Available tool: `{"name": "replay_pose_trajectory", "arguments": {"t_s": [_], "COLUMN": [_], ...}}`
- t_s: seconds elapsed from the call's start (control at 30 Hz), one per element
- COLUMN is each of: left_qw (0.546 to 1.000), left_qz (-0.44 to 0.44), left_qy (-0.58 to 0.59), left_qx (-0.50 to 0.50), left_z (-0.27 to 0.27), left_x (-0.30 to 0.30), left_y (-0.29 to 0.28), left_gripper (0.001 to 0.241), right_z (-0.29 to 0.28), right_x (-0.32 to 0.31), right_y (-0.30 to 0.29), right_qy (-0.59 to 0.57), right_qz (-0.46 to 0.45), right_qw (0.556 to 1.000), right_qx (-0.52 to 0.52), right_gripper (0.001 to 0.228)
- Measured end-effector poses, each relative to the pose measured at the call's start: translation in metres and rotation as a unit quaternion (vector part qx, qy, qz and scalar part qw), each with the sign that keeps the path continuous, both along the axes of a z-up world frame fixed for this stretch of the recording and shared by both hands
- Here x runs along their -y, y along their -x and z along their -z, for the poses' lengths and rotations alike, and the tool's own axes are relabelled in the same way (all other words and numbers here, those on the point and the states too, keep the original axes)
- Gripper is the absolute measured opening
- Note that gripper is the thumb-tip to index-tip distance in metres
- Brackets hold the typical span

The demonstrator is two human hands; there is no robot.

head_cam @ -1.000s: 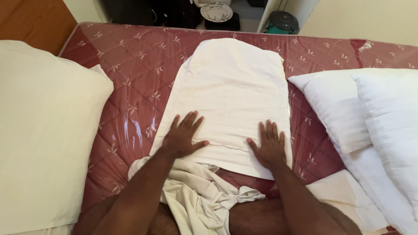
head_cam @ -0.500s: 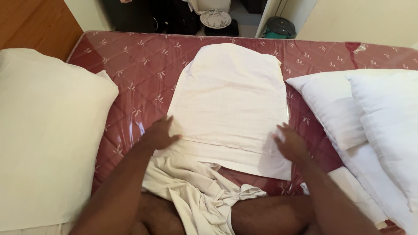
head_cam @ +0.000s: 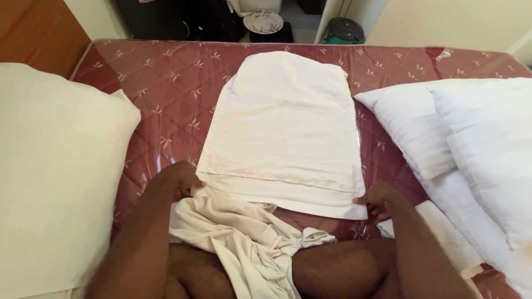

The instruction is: The person unfolds a white bed sheet on a bed, smooths it out, and then folds it into a compact rectangular shape. The person then places the folded sheet on top of a stack of other folded sheets.

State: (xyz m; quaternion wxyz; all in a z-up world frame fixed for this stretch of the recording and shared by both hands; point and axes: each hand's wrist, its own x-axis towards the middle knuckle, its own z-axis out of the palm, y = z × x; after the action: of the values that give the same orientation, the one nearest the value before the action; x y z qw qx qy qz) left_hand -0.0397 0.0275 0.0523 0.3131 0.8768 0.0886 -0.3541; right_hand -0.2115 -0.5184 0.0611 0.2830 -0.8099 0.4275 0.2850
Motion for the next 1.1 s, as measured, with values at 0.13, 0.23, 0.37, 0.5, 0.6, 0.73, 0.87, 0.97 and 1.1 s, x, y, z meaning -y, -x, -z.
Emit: {"name": "replay_pose_trajectory", "arguments": {"t_s": [0.13, 0.23, 0.37, 0.5, 0.6, 0.73, 0.87, 0.97, 1.1], "left_qw": [0.999, 0.998, 0.985, 0.939, 0.914, 0.898, 0.939, 0.957, 0.955], "left_qz": [-0.016, -0.026, -0.090, -0.136, -0.184, -0.161, -0.095, -0.044, -0.016], "left_qy": [0.031, 0.063, 0.141, 0.310, 0.357, 0.401, 0.268, 0.091, 0.032], "left_qx": [-0.002, -0.001, 0.037, 0.066, 0.053, 0.084, 0.191, 0.273, 0.293], "left_z": [0.014, 0.017, -0.006, -0.028, -0.016, 0.028, 0.012, -0.006, 0.002], "left_x": [-0.012, -0.015, -0.012, -0.008, -0.008, -0.012, 0.006, 0.014, 0.008], "left_y": [-0.009, -0.015, -0.010, -0.005, -0.014, -0.035, -0.022, -0.015, -0.025], "left_gripper": [0.040, 0.035, 0.027, 0.031, 0.032, 0.034, 0.022, 0.023, 0.032], "right_z": [0.017, -0.018, -0.046, -0.042, -0.024, -0.011, 0.014, 0.014, 0.012], "right_x": [0.030, 0.009, -0.004, 0.010, 0.029, 0.032, 0.036, 0.028, 0.029], "right_y": [-0.005, -0.003, -0.005, -0.016, -0.032, -0.044, -0.052, -0.057, -0.064], "right_qy": [-0.038, -0.107, -0.150, -0.233, -0.283, -0.310, -0.243, -0.132, -0.053], "right_qz": [-0.027, 0.021, 0.111, 0.153, 0.192, 0.188, 0.125, 0.082, 0.042], "right_qw": [0.998, 0.989, 0.958, 0.925, 0.905, 0.898, 0.931, 0.954, 0.948], "right_qx": [0.030, 0.104, 0.218, 0.257, 0.255, 0.251, 0.243, 0.255, 0.312], "right_gripper": [0.054, 0.047, 0.029, 0.030, 0.038, 0.037, 0.023, 0.027, 0.031]}}
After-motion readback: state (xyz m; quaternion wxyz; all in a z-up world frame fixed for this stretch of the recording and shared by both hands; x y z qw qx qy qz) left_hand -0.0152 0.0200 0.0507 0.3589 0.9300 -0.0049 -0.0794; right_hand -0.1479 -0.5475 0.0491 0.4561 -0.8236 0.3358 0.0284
